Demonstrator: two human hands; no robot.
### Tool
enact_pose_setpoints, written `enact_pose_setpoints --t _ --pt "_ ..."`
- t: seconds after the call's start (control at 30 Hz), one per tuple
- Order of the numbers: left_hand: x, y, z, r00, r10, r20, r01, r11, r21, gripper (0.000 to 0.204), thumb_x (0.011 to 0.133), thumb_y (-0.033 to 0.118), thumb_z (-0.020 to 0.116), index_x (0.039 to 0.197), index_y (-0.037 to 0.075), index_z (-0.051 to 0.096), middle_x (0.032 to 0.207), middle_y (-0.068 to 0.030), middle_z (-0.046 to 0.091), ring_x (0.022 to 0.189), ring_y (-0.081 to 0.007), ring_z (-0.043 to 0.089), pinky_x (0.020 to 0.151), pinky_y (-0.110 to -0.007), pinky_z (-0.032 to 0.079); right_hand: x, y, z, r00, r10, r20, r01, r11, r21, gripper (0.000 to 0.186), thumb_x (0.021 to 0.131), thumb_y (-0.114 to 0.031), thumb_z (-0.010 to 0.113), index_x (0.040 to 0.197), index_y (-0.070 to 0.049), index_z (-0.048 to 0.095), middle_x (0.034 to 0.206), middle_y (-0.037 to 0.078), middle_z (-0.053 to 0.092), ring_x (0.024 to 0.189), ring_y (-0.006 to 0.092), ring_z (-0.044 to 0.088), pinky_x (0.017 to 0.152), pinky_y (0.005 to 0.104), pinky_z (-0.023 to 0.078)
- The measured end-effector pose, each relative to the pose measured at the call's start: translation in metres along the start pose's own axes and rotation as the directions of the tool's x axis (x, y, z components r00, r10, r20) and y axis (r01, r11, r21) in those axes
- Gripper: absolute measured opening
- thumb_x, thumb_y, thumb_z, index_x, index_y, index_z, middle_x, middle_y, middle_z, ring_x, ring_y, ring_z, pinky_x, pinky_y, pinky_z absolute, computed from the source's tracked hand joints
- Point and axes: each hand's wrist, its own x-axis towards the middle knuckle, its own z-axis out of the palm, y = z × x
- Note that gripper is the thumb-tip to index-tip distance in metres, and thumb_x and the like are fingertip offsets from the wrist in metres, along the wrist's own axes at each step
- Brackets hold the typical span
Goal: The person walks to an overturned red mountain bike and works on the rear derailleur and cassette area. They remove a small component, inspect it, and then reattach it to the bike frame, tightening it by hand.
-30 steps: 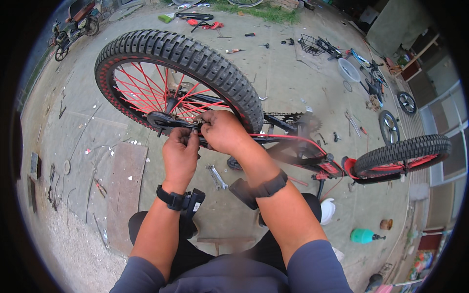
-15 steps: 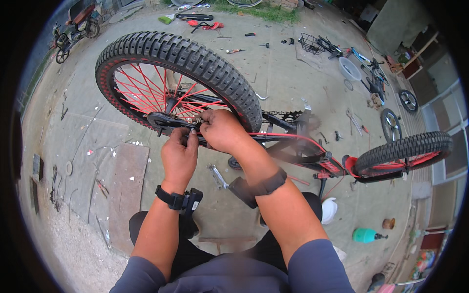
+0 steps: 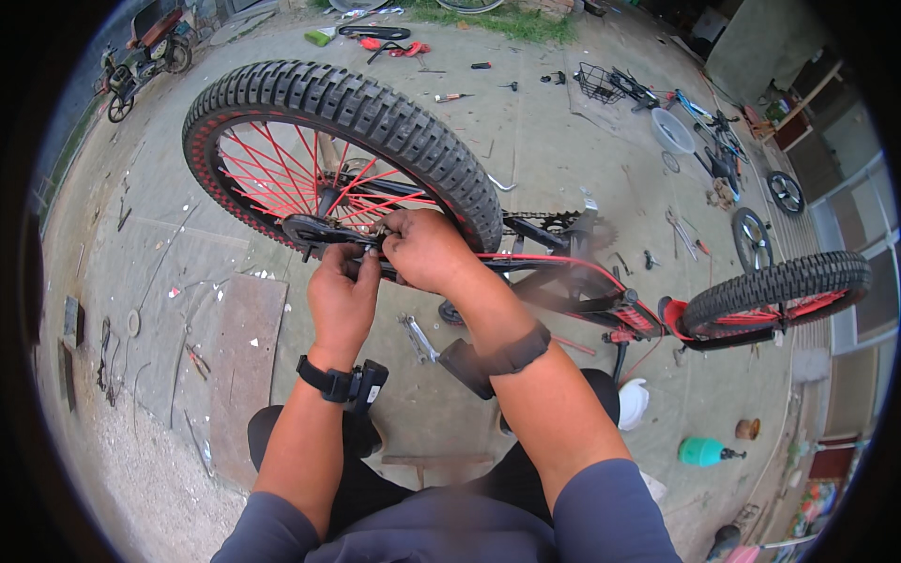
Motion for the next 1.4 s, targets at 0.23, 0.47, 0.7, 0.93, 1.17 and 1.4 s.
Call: enact_pose_setpoints --t 0.23,0.47,0.7,0.93,1.17,1.4 --pt "0.001 -0.003 0.003 0.995 0.088 -0.048 -0.087 0.996 0.026 0.017 0.09 0.016 0.073 0.094 0.002 0.064 0.064 -0.0076 0.064 0.054 -0.0165 0.06 0.053 -0.032 0.046 0.001 -0.001 0.0 1.0 -0.017 0.006 0.017 1.0 -0.023 0.035 0.094 -0.004 0.049 0.124 0.002 0.066 0.075 0.005 0.066 0.053 0.0114 0.062 0.053 0.0294 0.052" --pt "0.0 0.002 -0.001 1.0 0.028 0.005 -0.028 0.999 0.042 0.016 0.089 0.014 0.074 0.095 0.002 0.064 0.066 -0.0083 0.065 0.056 -0.0186 0.061 0.054 -0.033 0.047 -0.001 -0.002 -0.002 1.0 0.006 0.014 -0.006 1.0 -0.018 0.036 0.093 -0.004 0.049 0.124 0.002 0.066 0.074 0.005 0.066 0.053 0.0112 0.062 0.053 0.03 0.052" --pt "0.001 -0.007 0.005 0.991 0.121 -0.056 -0.119 0.992 0.039 0.017 0.09 0.015 0.074 0.097 0.003 0.064 0.068 -0.0089 0.067 0.057 -0.0188 0.063 0.055 -0.033 0.048 0.0 -0.002 0.003 1.0 -0.004 -0.028 0.004 1.0 0.024 0.031 0.092 -0.005 0.051 0.116 0.0 0.07 0.067 0.009 0.066 0.053 0.0149 0.063 0.054 0.0329 0.052" --pt "0.0 -0.001 0.002 0.999 0.032 0.008 -0.032 0.998 0.061 0.017 0.09 0.015 0.074 0.096 0.003 0.064 0.07 -0.0089 0.068 0.058 -0.0193 0.064 0.055 -0.033 0.049 0.001 0.001 0.001 1.0 -0.016 -0.024 0.016 1.0 0.009 0.031 0.092 -0.006 0.051 0.115 0.001 0.07 0.068 0.01 0.067 0.054 0.0154 0.064 0.055 0.033 0.052" --pt "0.0 -0.004 0.005 0.994 0.095 -0.056 -0.092 0.994 0.058 0.017 0.091 0.016 0.073 0.097 0.002 0.064 0.068 -0.0084 0.067 0.056 -0.0195 0.063 0.055 -0.033 0.048 0.0 -0.001 0.003 0.999 -0.021 -0.039 0.021 1.0 0.003 0.029 0.092 -0.006 0.051 0.112 0.001 0.07 0.069 0.011 0.068 0.054 0.0164 0.065 0.055 0.0339 0.053" --pt "-0.001 -0.003 0.003 0.997 0.081 -0.01 -0.081 0.996 0.042 0.017 0.091 0.015 0.074 0.096 0.002 0.064 0.065 -0.0075 0.064 0.054 -0.0188 0.061 0.054 -0.033 0.047 0.0 0.0 0.0 1.0 -0.011 -0.023 0.011 1.0 -0.026 0.03 0.091 -0.006 0.051 0.111 0.0 0.071 0.067 0.011 0.067 0.054 0.0168 0.065 0.056 0.0341 0.053"
